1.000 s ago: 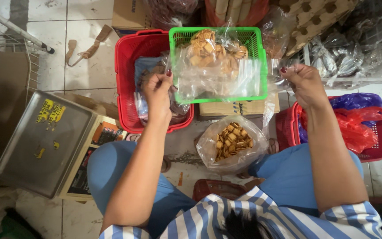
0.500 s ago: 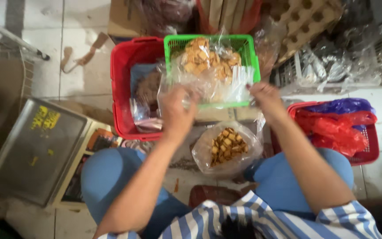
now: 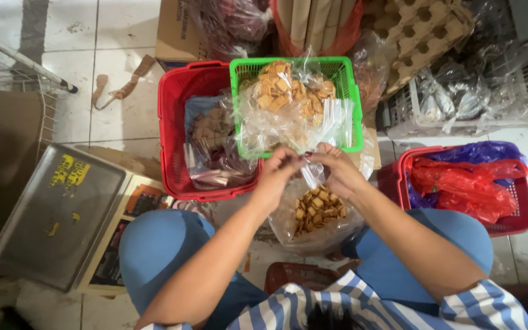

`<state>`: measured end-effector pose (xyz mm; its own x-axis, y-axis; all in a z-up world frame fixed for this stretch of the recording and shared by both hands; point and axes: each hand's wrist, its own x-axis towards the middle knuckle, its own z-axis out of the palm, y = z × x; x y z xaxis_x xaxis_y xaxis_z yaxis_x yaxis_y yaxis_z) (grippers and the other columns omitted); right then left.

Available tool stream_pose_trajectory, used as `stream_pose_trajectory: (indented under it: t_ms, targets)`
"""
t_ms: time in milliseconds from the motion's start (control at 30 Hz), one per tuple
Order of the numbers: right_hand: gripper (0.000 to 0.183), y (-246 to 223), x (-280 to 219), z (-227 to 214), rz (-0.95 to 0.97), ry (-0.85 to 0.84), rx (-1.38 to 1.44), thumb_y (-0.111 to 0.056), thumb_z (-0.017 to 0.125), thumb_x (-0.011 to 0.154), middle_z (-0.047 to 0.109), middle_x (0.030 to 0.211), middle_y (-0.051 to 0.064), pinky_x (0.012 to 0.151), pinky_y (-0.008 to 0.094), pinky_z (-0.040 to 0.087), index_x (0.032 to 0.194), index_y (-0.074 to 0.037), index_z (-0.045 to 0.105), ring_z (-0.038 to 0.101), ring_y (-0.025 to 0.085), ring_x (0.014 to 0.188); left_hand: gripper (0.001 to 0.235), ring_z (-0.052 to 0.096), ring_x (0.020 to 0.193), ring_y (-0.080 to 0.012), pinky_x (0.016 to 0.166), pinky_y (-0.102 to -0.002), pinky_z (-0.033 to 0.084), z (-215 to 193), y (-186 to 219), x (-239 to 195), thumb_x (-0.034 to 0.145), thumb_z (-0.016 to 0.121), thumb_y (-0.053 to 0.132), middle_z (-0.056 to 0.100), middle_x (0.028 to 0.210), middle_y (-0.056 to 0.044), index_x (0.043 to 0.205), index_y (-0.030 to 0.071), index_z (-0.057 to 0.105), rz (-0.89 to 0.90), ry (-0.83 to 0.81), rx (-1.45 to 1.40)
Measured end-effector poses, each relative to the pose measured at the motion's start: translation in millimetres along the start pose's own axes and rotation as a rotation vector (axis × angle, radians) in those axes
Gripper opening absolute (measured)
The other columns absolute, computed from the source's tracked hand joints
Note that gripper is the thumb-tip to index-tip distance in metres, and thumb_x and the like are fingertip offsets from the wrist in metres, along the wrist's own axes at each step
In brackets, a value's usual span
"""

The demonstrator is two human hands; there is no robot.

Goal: The person sorts small, square-shaped snack pieces from a large plastic bag into smaller plastic bags by hand.

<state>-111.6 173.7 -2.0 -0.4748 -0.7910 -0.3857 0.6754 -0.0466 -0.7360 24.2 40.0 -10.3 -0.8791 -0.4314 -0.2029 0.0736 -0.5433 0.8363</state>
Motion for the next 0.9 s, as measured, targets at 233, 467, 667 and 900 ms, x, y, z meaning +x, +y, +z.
stream_pose_trajectory:
  t_ms: [233, 467, 667, 900]
  targets:
    - [0.022, 15.5, 14.8, -19.8, -0.375, 0.010, -0.922, 0.006, 0.068, 0.087, 0.047, 0.079, 0.001, 0.063, 0.026, 0.041, 0.083, -0.006, 0.050, 0.046, 0.011, 0.073, 0.009, 0.065, 0.087, -0.0146, 0.092, -0.036, 0.058, -5.2, 31.5, 1.4, 0.106, 0.062, 0.008, 0.066, 0.097, -0.002, 0.114, 0.009, 0.059, -0.040, 0.007, -0.664]
    - [0.008, 0.0, 18.4, -5.5, -0.026, 0.125, -0.484, -0.007, 0.060, 0.093, 0.069, 0.082, 0.002, 0.068, 0.028, 0.051, 0.087, -0.006, 0.066, 0.062, 0.013, 0.074, 0.034, 0.056, 0.074, -0.0152, 0.064, -0.032, 0.046, 7.9, 46.8, -2.3, 0.085, 0.073, -0.001, 0.056, 0.085, -0.003, 0.110, 0.007, 0.052, 0.038, 0.023, 0.375]
    - [0.008, -0.4, 6.0, -6.4, 0.058, -0.222, 0.055, -0.005, 0.057, 0.095, 0.063, 0.079, 0.004, 0.077, 0.034, 0.057, 0.088, -0.004, 0.060, 0.062, 0.016, 0.074, 0.032, 0.059, 0.071, -0.0208, 0.066, -0.035, 0.048, -3.7, 31.5, -4.2, 0.084, 0.070, 0.003, 0.060, 0.079, -0.012, 0.111, 0.005, 0.054, 0.138, 0.203, 0.897]
    - [0.018, -9.7, 1.6, 8.0, 0.023, -0.073, -0.535, 0.000, 0.067, 0.085, 0.063, 0.078, -0.002, 0.053, 0.023, 0.042, 0.099, -0.008, 0.059, 0.055, 0.006, 0.064, 0.015, 0.061, 0.084, -0.0154, 0.075, -0.031, 0.050, -27.8, -12.7, 16.4, 0.091, 0.066, 0.004, 0.066, 0.092, -0.005, 0.105, 0.004, 0.062, 0.274, 0.160, 0.702]
